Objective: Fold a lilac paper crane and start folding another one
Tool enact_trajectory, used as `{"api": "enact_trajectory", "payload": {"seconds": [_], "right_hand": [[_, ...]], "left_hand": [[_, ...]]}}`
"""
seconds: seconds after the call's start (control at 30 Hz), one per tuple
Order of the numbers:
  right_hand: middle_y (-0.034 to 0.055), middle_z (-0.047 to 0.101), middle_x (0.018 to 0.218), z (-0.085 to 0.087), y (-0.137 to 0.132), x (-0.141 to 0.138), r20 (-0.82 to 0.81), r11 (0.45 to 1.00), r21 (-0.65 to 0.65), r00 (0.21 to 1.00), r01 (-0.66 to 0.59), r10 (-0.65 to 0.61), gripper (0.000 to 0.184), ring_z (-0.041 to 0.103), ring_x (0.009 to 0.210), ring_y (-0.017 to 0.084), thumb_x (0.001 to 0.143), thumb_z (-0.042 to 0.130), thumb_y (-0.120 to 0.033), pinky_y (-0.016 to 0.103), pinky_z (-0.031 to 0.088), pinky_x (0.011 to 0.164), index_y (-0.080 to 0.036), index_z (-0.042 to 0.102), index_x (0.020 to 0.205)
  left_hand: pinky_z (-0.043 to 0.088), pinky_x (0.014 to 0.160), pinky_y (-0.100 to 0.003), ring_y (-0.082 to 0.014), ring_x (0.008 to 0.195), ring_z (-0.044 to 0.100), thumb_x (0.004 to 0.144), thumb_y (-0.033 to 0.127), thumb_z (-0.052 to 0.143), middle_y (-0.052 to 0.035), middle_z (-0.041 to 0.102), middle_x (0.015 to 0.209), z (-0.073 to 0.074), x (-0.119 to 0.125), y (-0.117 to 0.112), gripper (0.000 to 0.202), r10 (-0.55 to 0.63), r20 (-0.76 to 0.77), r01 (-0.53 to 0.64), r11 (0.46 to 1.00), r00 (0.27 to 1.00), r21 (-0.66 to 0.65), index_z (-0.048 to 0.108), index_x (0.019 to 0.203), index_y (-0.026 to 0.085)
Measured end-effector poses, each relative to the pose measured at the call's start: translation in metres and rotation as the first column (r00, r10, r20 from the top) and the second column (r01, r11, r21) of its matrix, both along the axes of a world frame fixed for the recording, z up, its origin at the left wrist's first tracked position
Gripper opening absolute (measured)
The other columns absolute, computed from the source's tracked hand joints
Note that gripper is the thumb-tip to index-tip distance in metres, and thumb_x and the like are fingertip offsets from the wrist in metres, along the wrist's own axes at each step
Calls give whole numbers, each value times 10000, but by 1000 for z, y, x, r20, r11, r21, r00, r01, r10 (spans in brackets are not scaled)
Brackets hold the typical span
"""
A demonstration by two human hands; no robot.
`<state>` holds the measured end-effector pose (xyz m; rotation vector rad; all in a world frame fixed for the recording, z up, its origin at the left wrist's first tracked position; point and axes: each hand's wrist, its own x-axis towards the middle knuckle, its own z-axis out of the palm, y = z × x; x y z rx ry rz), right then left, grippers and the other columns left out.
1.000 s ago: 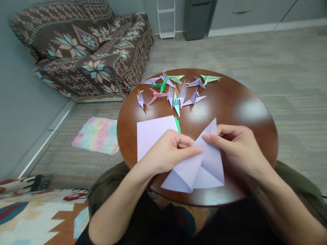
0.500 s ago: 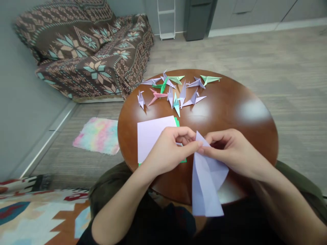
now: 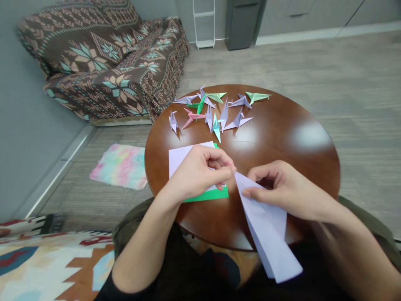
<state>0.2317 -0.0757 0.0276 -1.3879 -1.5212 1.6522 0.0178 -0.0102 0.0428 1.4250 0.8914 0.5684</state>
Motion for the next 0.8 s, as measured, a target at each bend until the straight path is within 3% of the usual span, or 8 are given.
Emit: {"api": "enact_trajectory", "payload": {"seconds": [0.07,0.2,0.43,0.63,0.73,0.8], "right_hand": [[-28,541,603,-1,0,0,-28,999,-26,999,-21,20,282,457,560,111,794,809,-331,235,330,496,-174,623,654],[-32,524,601,-1,0,-1,-43,998,-28,998,-53,51,240,442,564,102,810,778,-285,229,332,510,-169,634,658],[-38,509,607,0,-1,-5,-18,991,-36,992,-127,126,215,421,569,94,809,727,-244,221,321,515,-169,613,643],[-35,529,600,1,-1,-3,-44,985,-67,987,-157,154,254,436,554,94,831,733,-290,208,326,486,-170,610,644],[-22,562,616,0,0,0,-88,985,-86,986,-151,144,305,472,562,107,853,758,-366,224,361,508,-169,626,661],[-15,577,630,0,1,1,-111,987,-76,985,-141,133,326,486,583,120,860,773,-423,240,383,537,-167,657,695]], "left_hand": [[462,465,-158,-70,460,571,738,126,709,39,626,563,2,-2,1,26,-53,-18,54,998,998,19,694,755,138],[460,468,-156,-71,500,577,742,128,677,29,640,631,2,-2,1,69,-278,-80,279,960,957,2,714,798,140],[387,458,-146,-60,480,536,754,186,678,43,583,561,-1,-2,0,56,-360,-163,374,925,919,64,701,731,141],[393,465,-146,-61,500,524,715,145,648,34,592,574,4,-12,8,47,-311,-202,335,937,929,99,692,697,142],[442,473,-161,-70,494,543,749,166,640,23,610,598,6,-15,13,64,-203,-128,218,969,971,116,681,706,141],[482,484,-182,-87,495,578,792,234,673,15,632,611,5,-13,12,101,-213,-65,217,974,975,66,698,773,138]]}}
